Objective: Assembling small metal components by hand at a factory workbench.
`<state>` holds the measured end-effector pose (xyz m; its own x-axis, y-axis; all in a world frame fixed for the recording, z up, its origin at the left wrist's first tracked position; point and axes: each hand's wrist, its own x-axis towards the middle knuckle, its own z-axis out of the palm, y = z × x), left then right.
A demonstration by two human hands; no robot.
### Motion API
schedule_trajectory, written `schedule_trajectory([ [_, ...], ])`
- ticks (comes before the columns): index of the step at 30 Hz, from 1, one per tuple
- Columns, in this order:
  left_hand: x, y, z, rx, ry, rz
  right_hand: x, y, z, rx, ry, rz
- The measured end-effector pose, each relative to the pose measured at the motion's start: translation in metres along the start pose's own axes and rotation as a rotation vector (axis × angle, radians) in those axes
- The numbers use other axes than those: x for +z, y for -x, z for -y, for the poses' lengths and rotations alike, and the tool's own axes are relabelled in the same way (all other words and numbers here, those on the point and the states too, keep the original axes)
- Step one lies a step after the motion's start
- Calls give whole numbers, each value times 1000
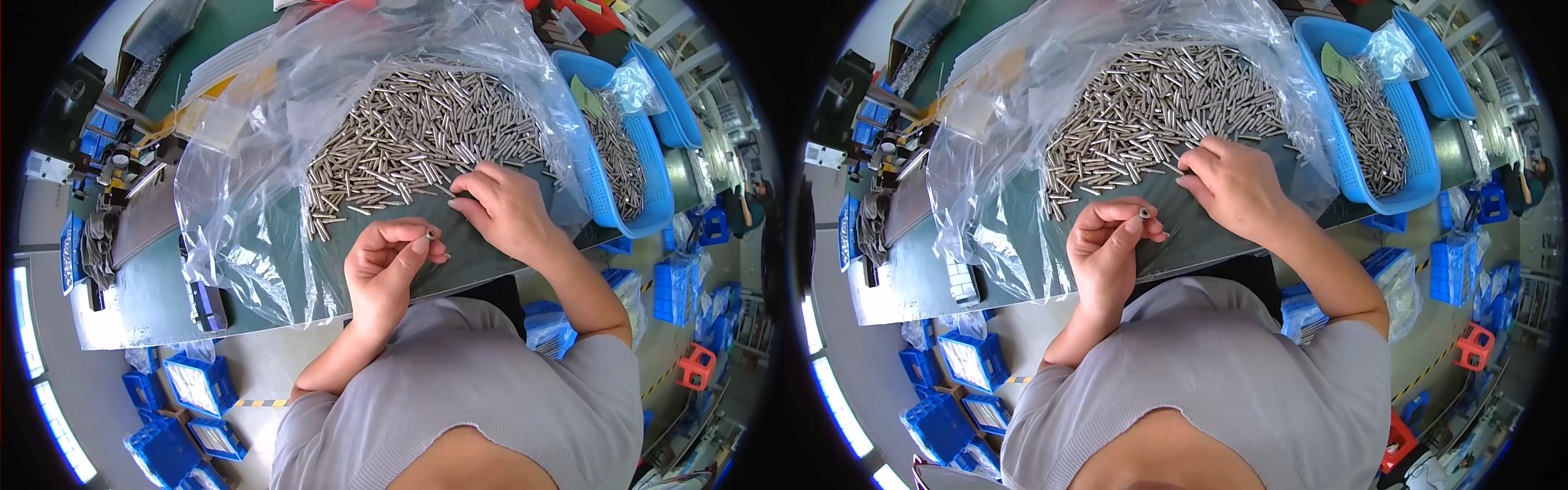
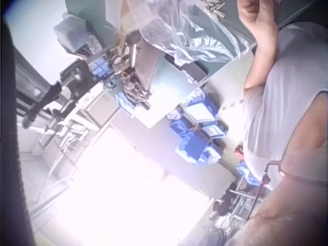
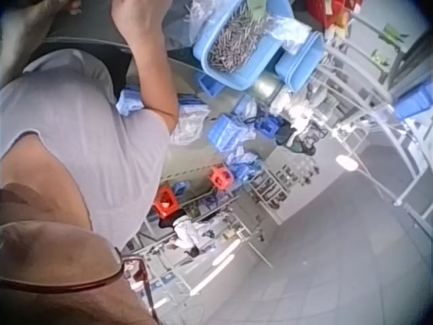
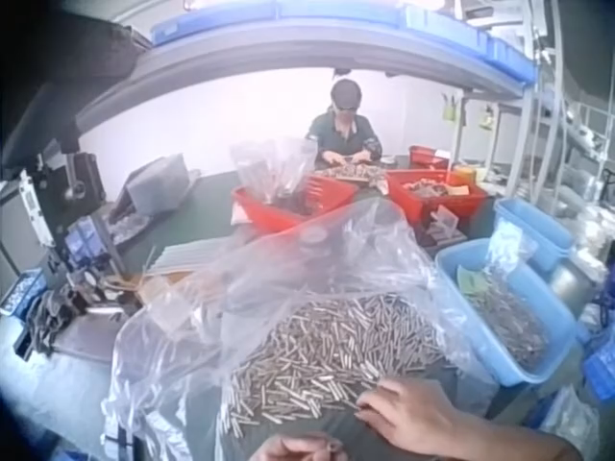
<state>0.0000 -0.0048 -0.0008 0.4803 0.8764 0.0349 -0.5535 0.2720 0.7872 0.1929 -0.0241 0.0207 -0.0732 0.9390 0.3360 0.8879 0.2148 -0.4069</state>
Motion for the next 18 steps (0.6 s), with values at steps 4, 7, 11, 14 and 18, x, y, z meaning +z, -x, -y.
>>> schedule_trajectory([
  [4,2,-1,-2,-7,7,-7,0,1,-1,-18,-27,-28],
  [7,1,0,-2,-14,-20,-19,-19,-1,9,206,-431,57],
  [11,1,-1,-1,-16,-22,-2,-31,-1,18,187,-718,101],
  [14,0,0,0,-19,-30,-6,-30,-2,22,165,-709,164],
  [18,1,1,-1,-38,-37,2,-28,-4,26,134,-666,135],
])
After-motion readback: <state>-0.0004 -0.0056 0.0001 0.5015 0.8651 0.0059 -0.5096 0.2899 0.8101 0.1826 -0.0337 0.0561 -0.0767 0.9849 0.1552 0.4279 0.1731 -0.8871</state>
